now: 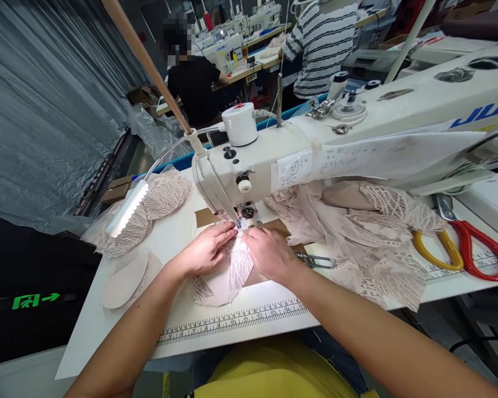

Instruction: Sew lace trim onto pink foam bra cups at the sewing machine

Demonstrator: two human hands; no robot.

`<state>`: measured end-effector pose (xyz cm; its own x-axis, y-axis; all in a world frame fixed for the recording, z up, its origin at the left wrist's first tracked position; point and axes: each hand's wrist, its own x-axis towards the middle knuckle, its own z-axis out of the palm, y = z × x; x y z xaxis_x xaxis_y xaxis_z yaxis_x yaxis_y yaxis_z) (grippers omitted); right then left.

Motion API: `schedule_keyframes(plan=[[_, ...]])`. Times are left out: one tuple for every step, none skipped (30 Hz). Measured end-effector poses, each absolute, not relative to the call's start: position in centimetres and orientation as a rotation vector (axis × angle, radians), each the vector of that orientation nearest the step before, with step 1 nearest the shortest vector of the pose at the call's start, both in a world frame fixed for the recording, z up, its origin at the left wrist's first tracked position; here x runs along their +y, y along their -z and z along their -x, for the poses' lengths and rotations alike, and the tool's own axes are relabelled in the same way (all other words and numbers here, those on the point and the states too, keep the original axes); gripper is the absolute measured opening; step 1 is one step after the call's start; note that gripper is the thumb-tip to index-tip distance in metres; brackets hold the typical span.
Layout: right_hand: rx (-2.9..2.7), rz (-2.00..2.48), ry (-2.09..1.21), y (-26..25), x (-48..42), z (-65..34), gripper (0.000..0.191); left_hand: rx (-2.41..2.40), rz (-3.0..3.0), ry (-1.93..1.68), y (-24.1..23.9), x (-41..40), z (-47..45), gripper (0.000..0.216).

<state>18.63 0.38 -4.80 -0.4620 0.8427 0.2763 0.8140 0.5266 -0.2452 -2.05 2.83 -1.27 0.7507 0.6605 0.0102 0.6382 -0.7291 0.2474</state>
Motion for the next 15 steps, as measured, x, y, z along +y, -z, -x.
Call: schedule_keyframes(plan=[[-2.373,1.354,-0.131,5.0,0.4,-18.8,0.03,1.059,-2.721,-0.181,1.1,2.3,2.0,0.05],[-2.336,1.341,-0.155,5.2,0.4,-18.9,0.03,1.101,-2.714,-0.229,0.9,1.7,1.8,0.046],[-2.305,1.329,-0.18,5.3,0.4,-19.0,0.03,1.145,-2.698,-0.274,0.7,1.0,1.5,0.041],[-2.283,1.316,-0.209,5.3,0.4,-19.2,0.029,1.187,-2.68,-0.307,0.5,0.2,1.1,0.035],[-2.272,1.296,-0.239,5.3,0.3,-19.3,0.029,1.229,-2.667,-0.319,0.3,-0.5,0.6,0.029],[-2.275,1.268,-0.271,5.1,0.2,-19.5,0.029,1.271,-2.663,-0.312,0.3,-1.2,0.2,0.022],[-2.288,1.236,-0.303,4.9,0.1,-19.6,0.029,1.314,-2.669,-0.297,0.4,-1.6,-0.2,0.019],[-2.317,1.193,-0.335,4.5,-0.1,-19.8,0.028,1.356,-2.678,-0.288,0.5,-1.9,-0.5,0.02],[-2.359,1.146,-0.363,4.1,-0.2,-19.9,0.028,1.387,-2.686,-0.291,0.8,-2.1,-0.7,0.024],[-2.416,1.1,-0.389,3.7,-0.4,-20.1,0.027,1.404,-2.686,-0.313,1.1,-2.1,-0.8,0.026],[-2.481,1.063,-0.405,3.3,-0.5,-20.2,0.027,1.406,-2.674,-0.35,1.4,-2.1,-0.7,0.027],[-2.55,1.039,-0.413,2.9,-0.7,-20.3,0.026,1.402,-2.649,-0.394,1.7,-2.0,-0.6,0.026],[-2.613,1.027,-0.412,2.5,-0.8,-20.4,0.026,1.394,-2.616,-0.434,2.0,-1.9,-0.3,0.025],[-2.666,1.026,-0.405,2.2,-1.0,-20.4,0.026,1.388,-2.578,-0.469,2.1,-1.8,-0.1,0.023],[-2.705,1.036,-0.395,1.9,-1.1,-20.5,0.025,1.384,-2.536,-0.497,2.2,-1.8,0.1,0.022]])
